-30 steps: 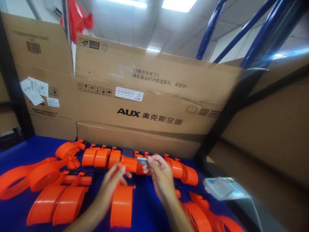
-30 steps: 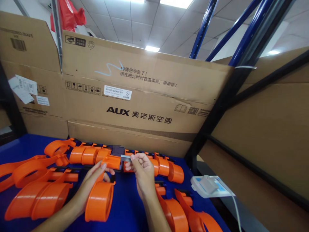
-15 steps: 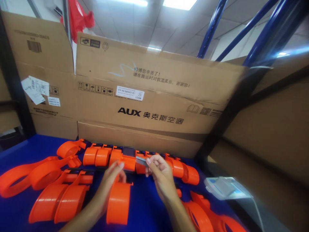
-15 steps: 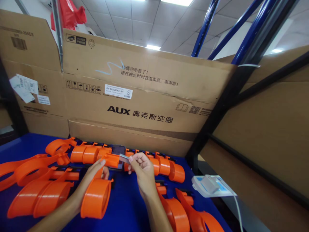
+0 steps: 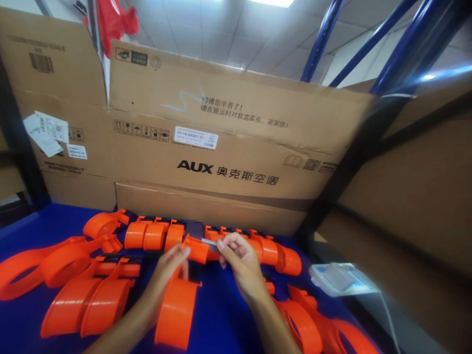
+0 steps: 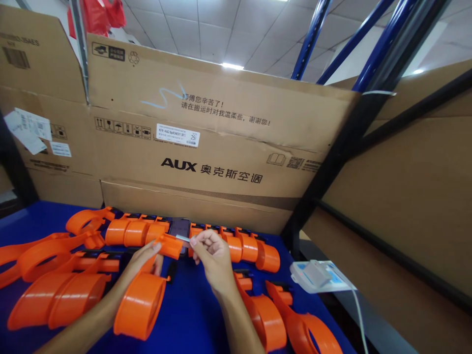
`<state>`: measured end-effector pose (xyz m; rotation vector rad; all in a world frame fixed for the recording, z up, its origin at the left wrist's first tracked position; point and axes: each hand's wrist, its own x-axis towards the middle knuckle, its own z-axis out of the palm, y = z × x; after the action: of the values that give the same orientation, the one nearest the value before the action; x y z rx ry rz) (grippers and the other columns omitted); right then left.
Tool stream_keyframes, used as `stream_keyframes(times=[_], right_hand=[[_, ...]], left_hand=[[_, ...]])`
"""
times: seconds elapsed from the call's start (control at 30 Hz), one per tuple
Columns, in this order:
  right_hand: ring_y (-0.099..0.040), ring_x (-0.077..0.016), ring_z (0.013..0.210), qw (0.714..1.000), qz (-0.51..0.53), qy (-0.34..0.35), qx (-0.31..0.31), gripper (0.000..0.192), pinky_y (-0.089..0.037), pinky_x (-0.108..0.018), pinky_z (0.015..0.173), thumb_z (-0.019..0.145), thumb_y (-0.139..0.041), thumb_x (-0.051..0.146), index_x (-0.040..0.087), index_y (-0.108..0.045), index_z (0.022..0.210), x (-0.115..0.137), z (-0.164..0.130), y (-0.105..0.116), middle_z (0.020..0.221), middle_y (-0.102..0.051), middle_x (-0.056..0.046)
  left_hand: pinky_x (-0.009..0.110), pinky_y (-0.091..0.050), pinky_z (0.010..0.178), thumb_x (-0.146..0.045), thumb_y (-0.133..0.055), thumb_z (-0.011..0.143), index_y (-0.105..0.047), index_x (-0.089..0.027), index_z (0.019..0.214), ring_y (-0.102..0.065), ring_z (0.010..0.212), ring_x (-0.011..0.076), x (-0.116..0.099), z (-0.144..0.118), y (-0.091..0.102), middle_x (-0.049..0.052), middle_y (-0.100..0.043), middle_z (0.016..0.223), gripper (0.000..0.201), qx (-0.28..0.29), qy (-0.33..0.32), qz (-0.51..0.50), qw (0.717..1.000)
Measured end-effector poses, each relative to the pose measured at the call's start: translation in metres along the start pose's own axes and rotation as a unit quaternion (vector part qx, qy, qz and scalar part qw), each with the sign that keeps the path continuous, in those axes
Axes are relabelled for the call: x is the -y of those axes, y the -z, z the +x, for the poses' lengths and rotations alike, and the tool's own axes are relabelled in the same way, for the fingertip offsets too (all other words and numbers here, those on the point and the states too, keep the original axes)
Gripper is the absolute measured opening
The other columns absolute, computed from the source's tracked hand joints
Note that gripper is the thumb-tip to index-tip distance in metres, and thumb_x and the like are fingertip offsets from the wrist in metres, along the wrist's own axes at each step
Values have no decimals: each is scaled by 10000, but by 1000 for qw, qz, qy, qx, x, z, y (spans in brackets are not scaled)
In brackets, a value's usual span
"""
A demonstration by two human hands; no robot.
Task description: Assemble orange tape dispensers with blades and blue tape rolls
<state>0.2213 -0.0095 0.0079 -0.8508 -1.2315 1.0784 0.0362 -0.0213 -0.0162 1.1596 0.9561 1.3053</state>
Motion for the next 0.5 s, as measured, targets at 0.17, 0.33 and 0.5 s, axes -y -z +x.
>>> stream_keyframes(times=[0.17, 0.33, 0.5], right_hand=[[-491, -85, 496, 1000, 11, -5, 5, 281, -412, -197, 465, 803, -782, 404, 197, -593, 779, -4, 0, -2, 599, -565, 50], [-504, -96, 536, 999, 11, -4, -47, 307, -428, -211, 470, 816, -745, 473, 174, -676, 836, 10, 6, 15, 682, -618, 6], [-451, -72, 442, 995, 47, -39, -73, 322, -313, -186, 383, 796, -759, 456, 168, -634, 722, 22, 6, 34, 592, -566, 33]], left_hand=[[239, -346, 575, -578, -594, 864, -545, -196, 614, -439, 529, 123, -1, -8, -3, -30, -532, 536, 459, 8, 9, -2, 1000], [232, -340, 536, -595, -584, 869, -537, -191, 640, -433, 519, 117, 1, -7, 0, -37, -516, 558, 467, 18, 27, -5, 999], [221, -339, 521, -578, -590, 876, -548, -190, 679, -437, 508, 108, 4, -8, 1, -39, -528, 568, 438, 31, 34, -11, 999]])
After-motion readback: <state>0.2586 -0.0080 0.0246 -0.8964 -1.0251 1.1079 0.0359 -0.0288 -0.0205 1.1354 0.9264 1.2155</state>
